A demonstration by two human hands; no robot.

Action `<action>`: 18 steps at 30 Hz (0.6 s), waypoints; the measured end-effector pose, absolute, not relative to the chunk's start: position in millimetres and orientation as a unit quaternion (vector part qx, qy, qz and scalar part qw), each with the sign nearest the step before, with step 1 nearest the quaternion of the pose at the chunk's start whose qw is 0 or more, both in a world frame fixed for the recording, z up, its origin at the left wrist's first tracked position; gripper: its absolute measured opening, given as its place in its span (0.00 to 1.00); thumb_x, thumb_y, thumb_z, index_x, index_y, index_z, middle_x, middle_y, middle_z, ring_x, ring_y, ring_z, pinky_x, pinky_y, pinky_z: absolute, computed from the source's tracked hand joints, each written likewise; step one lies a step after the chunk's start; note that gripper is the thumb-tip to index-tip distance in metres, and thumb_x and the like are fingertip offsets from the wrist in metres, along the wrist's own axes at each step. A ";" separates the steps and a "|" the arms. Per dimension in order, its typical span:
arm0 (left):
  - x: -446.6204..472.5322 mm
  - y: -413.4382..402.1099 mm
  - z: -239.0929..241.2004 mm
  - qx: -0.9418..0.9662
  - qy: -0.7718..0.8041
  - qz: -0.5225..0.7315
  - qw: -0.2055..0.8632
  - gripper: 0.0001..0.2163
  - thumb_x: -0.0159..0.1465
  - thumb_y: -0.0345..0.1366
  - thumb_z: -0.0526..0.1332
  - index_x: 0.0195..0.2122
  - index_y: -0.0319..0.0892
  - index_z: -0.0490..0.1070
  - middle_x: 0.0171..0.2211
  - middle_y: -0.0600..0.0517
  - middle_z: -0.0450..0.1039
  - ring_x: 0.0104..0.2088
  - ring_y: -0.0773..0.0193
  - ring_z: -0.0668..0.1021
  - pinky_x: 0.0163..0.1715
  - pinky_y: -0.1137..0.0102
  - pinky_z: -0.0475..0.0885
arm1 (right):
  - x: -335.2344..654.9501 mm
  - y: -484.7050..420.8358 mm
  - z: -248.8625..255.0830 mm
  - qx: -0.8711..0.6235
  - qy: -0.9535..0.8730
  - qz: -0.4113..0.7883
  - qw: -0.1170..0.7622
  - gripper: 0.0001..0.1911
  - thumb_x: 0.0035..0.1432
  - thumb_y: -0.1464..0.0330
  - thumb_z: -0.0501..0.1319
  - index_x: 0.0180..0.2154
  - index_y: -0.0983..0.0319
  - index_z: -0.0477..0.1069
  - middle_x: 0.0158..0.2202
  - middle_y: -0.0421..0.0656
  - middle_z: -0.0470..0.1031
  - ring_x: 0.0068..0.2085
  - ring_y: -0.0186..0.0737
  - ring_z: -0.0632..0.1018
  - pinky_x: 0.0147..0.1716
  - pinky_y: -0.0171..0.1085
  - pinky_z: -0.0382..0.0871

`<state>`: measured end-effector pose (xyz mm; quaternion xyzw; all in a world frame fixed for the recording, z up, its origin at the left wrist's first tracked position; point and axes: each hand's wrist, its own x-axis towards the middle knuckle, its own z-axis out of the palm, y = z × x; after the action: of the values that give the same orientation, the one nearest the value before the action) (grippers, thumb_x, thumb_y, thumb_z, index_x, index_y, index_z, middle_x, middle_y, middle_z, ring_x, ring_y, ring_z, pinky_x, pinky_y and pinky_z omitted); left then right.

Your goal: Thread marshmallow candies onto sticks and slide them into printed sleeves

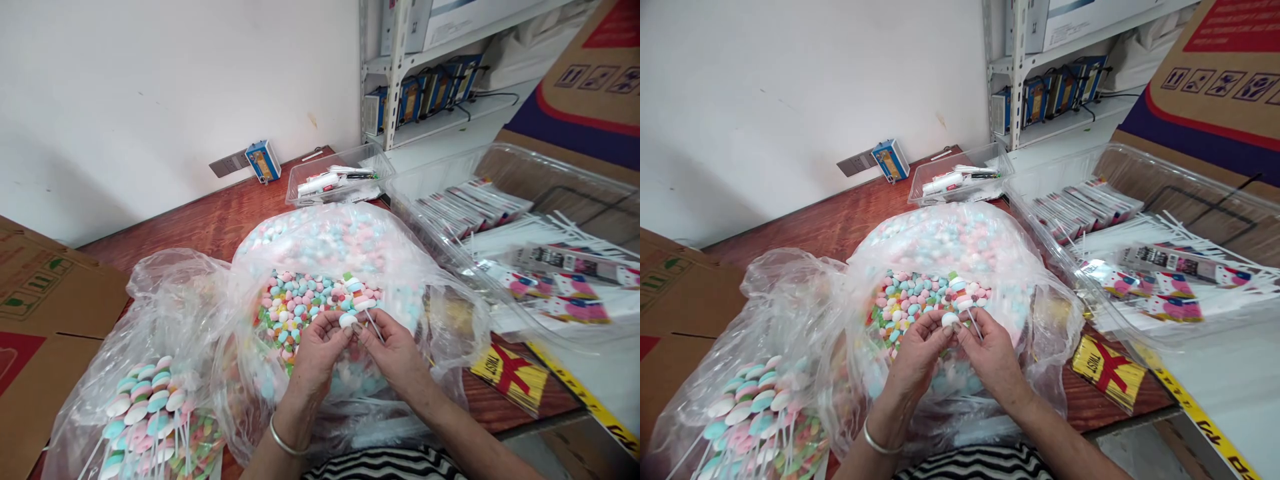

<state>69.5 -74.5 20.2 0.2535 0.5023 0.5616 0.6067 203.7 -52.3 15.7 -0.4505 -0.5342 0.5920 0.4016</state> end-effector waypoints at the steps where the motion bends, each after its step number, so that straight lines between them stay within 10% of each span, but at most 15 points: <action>1: 68.9 -73.4 20.0 0.247 0.509 0.566 0.600 0.16 0.49 0.37 0.73 0.36 0.37 0.74 0.30 0.51 0.76 0.28 0.70 0.76 0.30 0.75 0.71 | 205.7 -53.5 16.5 -0.458 -0.553 0.574 0.395 0.11 0.61 0.58 0.56 0.36 0.60 0.68 0.29 0.38 0.75 0.29 0.38 0.75 0.29 0.34 0.69; 18: 46.6 -62.8 18.3 0.247 0.560 0.628 0.481 0.16 0.53 0.38 0.70 0.41 0.39 0.73 0.32 0.52 0.74 0.31 0.70 0.75 0.33 0.74 0.71 | 230.3 -83.2 23.3 -0.456 -0.723 0.460 0.241 0.18 0.67 0.62 0.46 0.33 0.61 0.70 0.30 0.41 0.76 0.33 0.41 0.76 0.33 0.35 0.65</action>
<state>46.6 -62.8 18.3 0.2468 0.5596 0.6283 0.4807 230.3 -83.2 23.3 -0.4563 -0.7226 0.4598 0.2412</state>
